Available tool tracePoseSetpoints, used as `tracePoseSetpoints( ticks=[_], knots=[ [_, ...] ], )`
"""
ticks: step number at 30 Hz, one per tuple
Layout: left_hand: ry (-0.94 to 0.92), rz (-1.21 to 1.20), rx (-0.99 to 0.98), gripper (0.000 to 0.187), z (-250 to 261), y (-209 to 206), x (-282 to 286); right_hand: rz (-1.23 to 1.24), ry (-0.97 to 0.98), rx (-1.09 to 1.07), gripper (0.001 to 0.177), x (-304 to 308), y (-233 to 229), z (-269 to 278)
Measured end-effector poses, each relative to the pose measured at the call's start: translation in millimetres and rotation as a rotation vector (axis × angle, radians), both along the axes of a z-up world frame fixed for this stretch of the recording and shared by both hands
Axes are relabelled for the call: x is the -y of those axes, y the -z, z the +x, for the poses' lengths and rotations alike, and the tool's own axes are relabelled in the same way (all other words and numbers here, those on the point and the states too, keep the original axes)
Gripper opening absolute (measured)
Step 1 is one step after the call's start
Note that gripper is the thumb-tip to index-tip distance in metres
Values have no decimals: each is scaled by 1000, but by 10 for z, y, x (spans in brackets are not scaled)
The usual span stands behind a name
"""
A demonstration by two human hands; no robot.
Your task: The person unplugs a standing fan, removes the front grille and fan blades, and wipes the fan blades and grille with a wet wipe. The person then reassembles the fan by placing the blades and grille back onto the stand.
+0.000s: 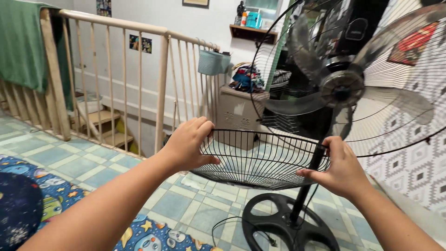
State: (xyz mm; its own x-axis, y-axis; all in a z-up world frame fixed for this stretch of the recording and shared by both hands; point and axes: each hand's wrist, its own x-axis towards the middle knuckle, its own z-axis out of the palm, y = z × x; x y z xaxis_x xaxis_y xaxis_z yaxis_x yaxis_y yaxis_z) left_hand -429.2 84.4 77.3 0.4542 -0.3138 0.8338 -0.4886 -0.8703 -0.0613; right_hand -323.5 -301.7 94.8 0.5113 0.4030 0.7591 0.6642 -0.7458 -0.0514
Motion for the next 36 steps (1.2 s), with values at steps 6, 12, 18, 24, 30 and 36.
tracePoseSetpoints(
  ticks=[6,12,18,24,30,36],
  knots=[
    [-92,28,-16,69,28,389,-345,-142,-27,-66,69,-408,407,258],
    [-126,6,-39,64,156,953,-640,-223,-13,-117,64,-761,920,526],
    [-146,-2,-86,57,334,1621,-803,-355,52,-303,54,-1009,1466,763],
    [-156,35,-89,42,587,2365,-939,-436,-69,-165,48,-1161,2230,1116],
    [-214,98,29,17,808,3145,-1028,-531,-248,-153,33,-1244,3170,1584],
    [-249,170,-88,12,915,3702,-1107,-593,-212,-201,30,-1403,3865,1800]
  ],
)
